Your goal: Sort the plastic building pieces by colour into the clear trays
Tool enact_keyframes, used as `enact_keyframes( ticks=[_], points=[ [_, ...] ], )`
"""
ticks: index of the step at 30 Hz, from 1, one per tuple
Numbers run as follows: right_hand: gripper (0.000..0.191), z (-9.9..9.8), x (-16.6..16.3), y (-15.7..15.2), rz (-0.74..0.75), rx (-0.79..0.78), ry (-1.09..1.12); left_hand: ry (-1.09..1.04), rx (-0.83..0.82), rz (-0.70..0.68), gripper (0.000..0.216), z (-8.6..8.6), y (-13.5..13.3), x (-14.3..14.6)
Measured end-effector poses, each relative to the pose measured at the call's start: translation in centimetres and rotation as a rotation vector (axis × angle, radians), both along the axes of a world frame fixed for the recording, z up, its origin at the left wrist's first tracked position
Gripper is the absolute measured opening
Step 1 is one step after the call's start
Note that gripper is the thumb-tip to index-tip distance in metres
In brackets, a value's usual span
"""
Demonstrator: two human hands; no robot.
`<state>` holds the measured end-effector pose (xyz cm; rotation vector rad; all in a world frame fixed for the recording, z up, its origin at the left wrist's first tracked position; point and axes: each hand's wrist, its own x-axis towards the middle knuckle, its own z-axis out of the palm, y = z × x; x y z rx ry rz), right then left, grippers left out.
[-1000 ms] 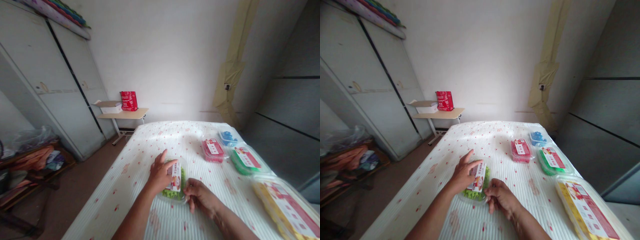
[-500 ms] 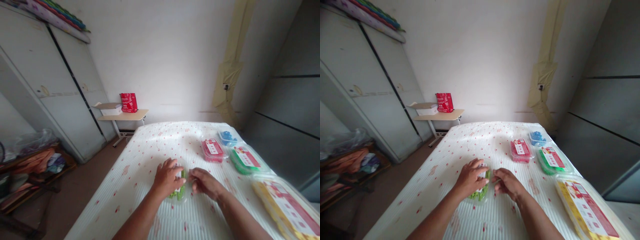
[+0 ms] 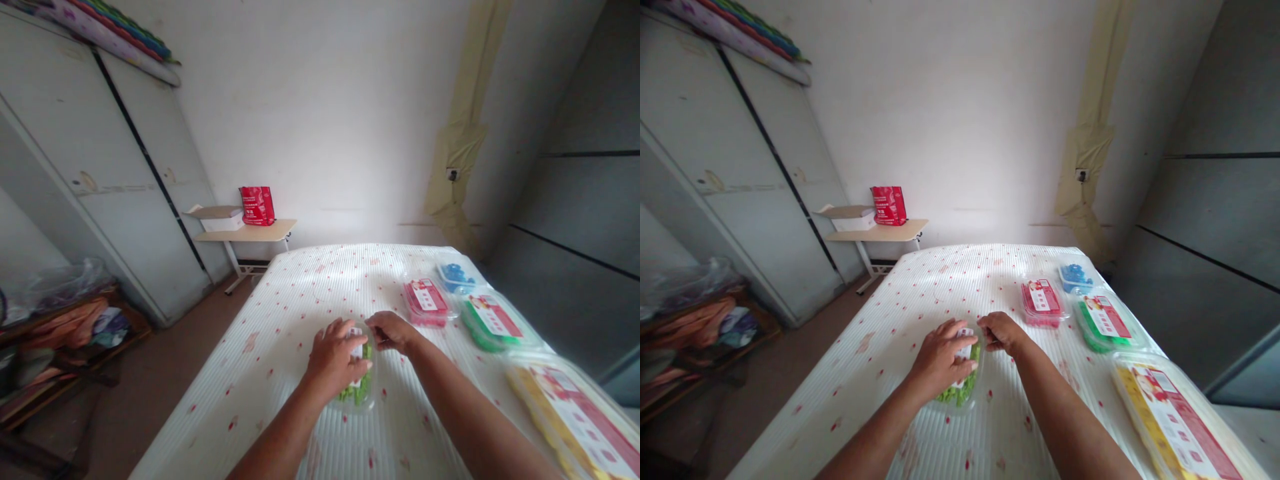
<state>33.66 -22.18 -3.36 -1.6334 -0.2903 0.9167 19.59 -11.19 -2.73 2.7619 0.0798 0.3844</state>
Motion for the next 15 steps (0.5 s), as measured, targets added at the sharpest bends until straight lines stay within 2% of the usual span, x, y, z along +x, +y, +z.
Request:
enact_keyframes(
  ticks=[8,15],
  points=[
    [0.016,-0.7,0.3,0.1,0.026,0.052,0.009,-0.009,-0.033,-0.002,0.042,0.1,-0.1,0.0],
    [0.02,-1.2,-0.9,-0.1,-0.039,0.075,-0.135,0.023,-0.048,-0.008,0.042,0.2,-0.2,0.0]
  ],
)
